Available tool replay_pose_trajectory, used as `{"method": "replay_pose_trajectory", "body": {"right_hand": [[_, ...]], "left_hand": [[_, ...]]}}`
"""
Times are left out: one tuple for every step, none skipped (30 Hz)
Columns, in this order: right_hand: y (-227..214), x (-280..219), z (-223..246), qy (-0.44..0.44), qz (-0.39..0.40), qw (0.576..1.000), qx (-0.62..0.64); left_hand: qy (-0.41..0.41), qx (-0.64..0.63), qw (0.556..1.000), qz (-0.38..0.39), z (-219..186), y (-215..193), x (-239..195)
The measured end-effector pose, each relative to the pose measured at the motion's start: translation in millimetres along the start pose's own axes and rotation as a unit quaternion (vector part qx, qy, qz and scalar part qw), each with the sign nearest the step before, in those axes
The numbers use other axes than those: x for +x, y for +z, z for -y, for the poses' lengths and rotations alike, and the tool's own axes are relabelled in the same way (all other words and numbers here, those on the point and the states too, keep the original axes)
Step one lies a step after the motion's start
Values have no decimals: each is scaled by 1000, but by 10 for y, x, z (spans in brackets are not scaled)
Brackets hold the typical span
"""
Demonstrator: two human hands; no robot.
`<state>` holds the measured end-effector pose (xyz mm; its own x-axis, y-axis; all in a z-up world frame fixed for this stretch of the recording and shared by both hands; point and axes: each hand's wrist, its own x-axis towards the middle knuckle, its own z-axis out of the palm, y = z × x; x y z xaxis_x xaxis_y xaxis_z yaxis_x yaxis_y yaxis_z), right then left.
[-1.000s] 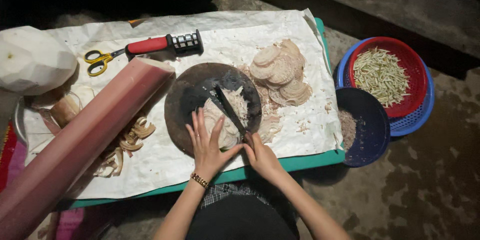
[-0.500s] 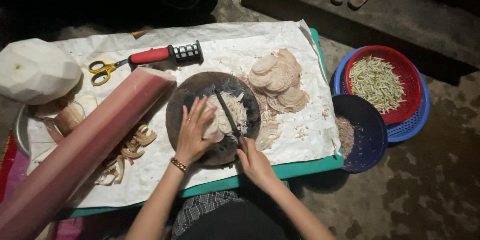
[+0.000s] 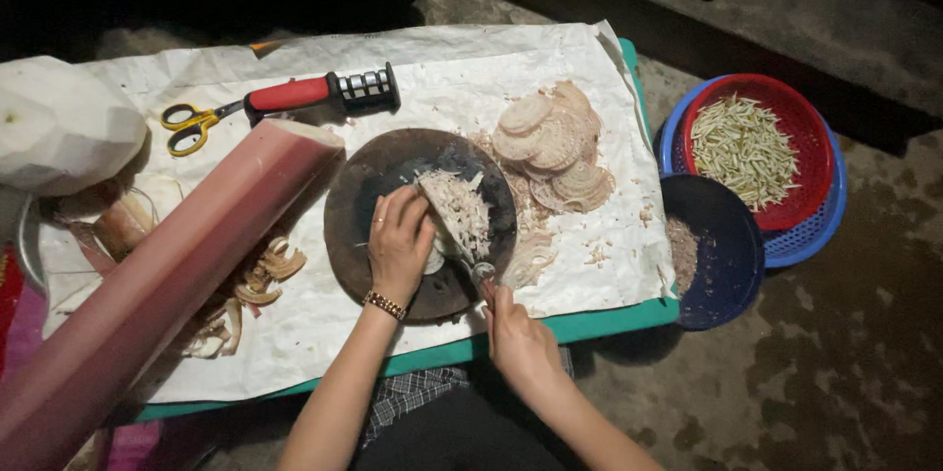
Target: The person slices a long pink vegetable into thin rounds using a knife on a wooden cutting board. They then chop the slices into smaller pieces. The sliced vegetable is placed into a nearby basket.
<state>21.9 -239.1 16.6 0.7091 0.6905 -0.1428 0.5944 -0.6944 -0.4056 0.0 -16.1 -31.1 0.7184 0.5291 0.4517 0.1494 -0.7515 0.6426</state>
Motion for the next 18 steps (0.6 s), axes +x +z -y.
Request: {"method": "replay_pose_trajectory", "body": {"right_hand": [[40, 31, -17, 3, 6, 1000, 2], [90, 62, -38, 5, 12, 1000, 3], [174, 164, -52, -4, 1, 1000, 8], [268, 331, -53, -13, -10, 1000, 14], [308, 444, -73, -22, -23, 999, 17], [293, 474, -108, 9, 37, 998, 49], [234, 518, -146, 35, 96, 992, 80], [157, 530, -167, 60, 154, 980, 110], [74, 497, -180, 27, 119, 985, 118], [-24, 461, -197, -6, 84, 988, 127], [-111, 429, -187, -39, 49, 989, 134], [-174, 379, -151, -55, 26, 991, 121], [-227, 280, -119, -69, 7, 992, 107], [-262, 202, -89, -83, -13, 992, 93], [-274, 160, -63, -71, -2, 995, 76], [-267, 122, -47, -59, 9, 996, 59], [-236, 87, -39, -46, 18, 998, 43], [-185, 77, -43, -28, 36, 999, 17]], "left_hand": [[1, 1, 1000, 0, 6, 3, 14], [3, 1, 1000, -3, 12, 6, 27], [4, 1, 1000, -6, 11, 14, 21], [5, 1, 1000, -8, 10, 14, 10], [-1, -4, 1000, -7, 3, 13, 1], [-8, -9, 1000, -6, -10, -3, -24], [-13, -12, 1000, -10, -18, -15, -14], [-11, -14, 1000, -16, -26, -16, 7], [-9, -17, 1000, -18, -28, -18, 10], [-7, -19, 1000, -21, -24, -19, 14], [-2, -16, 1000, -25, -22, -16, 25], [2, -14, 999, -30, -15, -12, 40], [5, -12, 999, -32, -14, -9, 24], [4, -14, 999, -33, -12, -7, 9], [4, -16, 999, -33, -10, -6, 9], [5, -17, 999, -34, -12, -3, 13], [8, -15, 999, -39, -14, -5, 17], [12, -13, 999, -44, -20, -6, 16]]}}
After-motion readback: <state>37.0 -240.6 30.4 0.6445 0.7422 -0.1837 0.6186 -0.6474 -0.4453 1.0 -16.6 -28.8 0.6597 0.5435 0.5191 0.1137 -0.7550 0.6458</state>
